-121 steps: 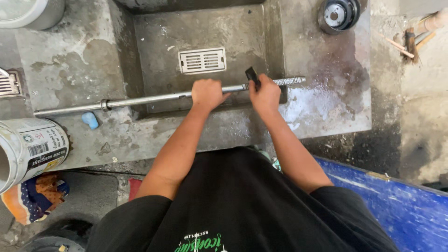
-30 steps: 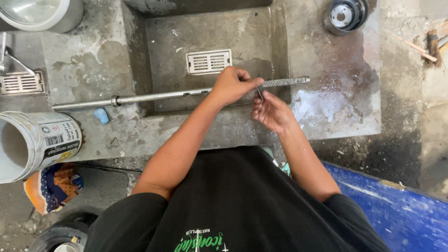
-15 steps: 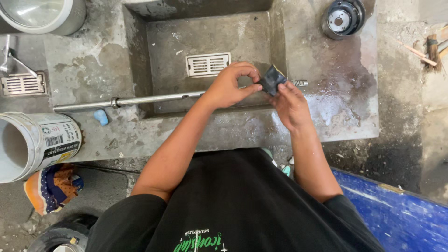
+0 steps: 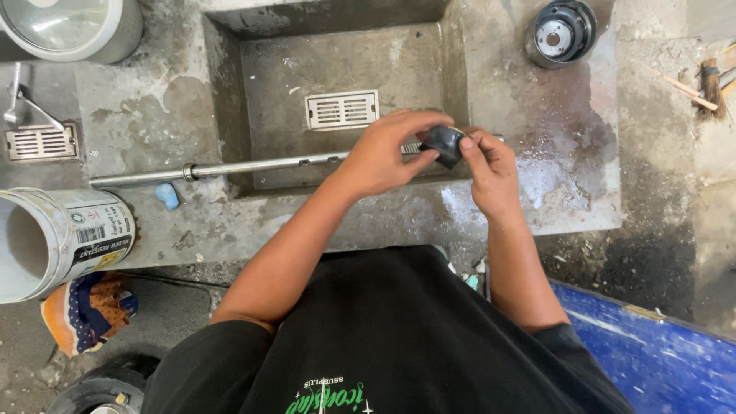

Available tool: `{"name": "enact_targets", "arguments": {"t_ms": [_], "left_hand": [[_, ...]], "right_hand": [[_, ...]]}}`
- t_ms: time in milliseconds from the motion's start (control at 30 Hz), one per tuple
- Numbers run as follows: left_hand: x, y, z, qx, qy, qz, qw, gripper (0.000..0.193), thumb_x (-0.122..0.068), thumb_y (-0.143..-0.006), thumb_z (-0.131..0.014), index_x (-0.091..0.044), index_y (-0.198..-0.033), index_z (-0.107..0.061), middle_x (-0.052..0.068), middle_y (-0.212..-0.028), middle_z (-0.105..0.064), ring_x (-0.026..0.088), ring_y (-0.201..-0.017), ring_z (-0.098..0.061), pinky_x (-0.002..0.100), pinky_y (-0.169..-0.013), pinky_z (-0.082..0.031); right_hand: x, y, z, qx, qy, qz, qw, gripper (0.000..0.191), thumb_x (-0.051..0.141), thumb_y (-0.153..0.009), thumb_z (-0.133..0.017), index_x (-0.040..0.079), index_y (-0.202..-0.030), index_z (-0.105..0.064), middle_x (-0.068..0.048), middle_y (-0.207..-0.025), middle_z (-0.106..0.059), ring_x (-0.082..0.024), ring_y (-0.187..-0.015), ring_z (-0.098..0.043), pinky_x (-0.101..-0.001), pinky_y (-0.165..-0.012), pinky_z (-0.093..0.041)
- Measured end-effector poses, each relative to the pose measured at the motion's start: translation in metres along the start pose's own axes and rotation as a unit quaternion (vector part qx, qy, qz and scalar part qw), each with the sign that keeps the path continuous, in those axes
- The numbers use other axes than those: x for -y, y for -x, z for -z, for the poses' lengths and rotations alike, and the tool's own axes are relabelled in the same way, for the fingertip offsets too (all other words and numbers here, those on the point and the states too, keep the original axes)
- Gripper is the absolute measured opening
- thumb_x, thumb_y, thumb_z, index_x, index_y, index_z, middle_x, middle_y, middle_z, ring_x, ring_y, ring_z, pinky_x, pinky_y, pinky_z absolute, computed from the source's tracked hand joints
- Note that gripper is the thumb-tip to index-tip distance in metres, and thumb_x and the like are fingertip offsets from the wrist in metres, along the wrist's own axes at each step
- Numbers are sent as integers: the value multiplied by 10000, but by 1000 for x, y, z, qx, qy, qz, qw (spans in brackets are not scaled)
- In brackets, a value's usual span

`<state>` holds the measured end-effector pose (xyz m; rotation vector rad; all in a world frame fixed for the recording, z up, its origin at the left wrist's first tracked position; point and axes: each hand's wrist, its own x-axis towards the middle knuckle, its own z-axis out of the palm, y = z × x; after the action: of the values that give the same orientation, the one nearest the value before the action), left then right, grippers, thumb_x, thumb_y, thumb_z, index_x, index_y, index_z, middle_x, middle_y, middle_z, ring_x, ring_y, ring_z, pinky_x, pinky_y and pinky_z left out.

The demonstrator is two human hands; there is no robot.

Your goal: The person scrubs a long metal rod with a black abrasive pad in a concrete sink, then rinses it under running water. The person continues scrubbing the rod with the pad.

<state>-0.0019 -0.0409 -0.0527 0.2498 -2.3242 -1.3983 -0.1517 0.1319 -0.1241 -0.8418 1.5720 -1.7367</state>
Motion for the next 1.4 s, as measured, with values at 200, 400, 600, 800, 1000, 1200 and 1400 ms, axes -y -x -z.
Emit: {"name": "enact_targets", "arguments": {"t_ms": [200, 400, 600, 800, 1000, 1200, 1400], "left_hand": [[-4, 2, -1, -39, -24, -42, 998, 377, -94, -847, -822, -93, -1203, -699, 85, -1151, -751, 279, -1008, -709, 377, -914, -563], [-5, 4, 1, -51, -71, -113, 990, 397, -84, -852, -827, -74, -1227, -700, 80, -1096, -741, 286, -982, -699, 400, -891, -546], [-11, 7, -1, -62, -69, -87, 992, 347, -86, -846, -827, -120, -1171, -712, 78, -1102, -666, 273, -993, -678, 366, -832, -543], [-13, 10, -1, -77, -128, -122, 981, 305, -99, -820, -842, -129, -1098, -721, 37, -1112, -678, 242, -1065, -642, 394, -907, -459], [-10, 14, -1, -81, -107, -120, 984, 257, -94, -818, -847, -127, -1051, -742, 9, -1056, -696, 225, -1031, -638, 379, -918, -450], [-16, 19, 0, -64, -61, -111, 990, 231, -107, -825, -860, -135, -1030, -757, -12, -1019, -720, 187, -1010, -657, 361, -920, -450], [-27, 22, 7, -43, -92, -138, 985, 220, -144, -828, -870, -119, -1018, -761, 2, -1004, -717, 202, -997, -649, 364, -896, -443]], "right_hand": [[52, 1, -21, -41, 123, 113, 985, 361, 37, -840, -805, 70, -1154, -631, 2, -1070, -667, -126, -935, -638, -269, -880, -525], [73, 0, -16, 5, 341, 247, 907, 363, -9, -882, -844, 25, -1199, -670, -156, -1123, -734, -291, -1008, -725, -359, -888, -566], [74, 4, -18, 7, 375, 263, 889, 374, -13, -871, -840, 14, -1203, -670, -155, -1135, -731, -313, -1004, -709, -375, -887, -562], [81, 7, -22, -6, 388, 260, 884, 317, -14, -857, -842, 27, -1139, -702, -153, -1118, -706, -318, -1021, -691, -376, -887, -557], [84, 11, -21, 10, 376, 252, 892, 256, -12, -874, -842, 28, -1095, -719, -134, -1102, -721, -293, -1027, -703, -362, -899, -556], [90, 16, -16, 20, 353, 264, 897, 226, -3, -851, -863, 25, -1039, -742, -115, -1017, -733, -276, -983, -707, -360, -896, -538], [101, 17, -15, 44, 385, 287, 876, 199, -8, -837, -866, 47, -993, -755, -93, -966, -740, -261, -943, -718, -355, -864, -520]]}}
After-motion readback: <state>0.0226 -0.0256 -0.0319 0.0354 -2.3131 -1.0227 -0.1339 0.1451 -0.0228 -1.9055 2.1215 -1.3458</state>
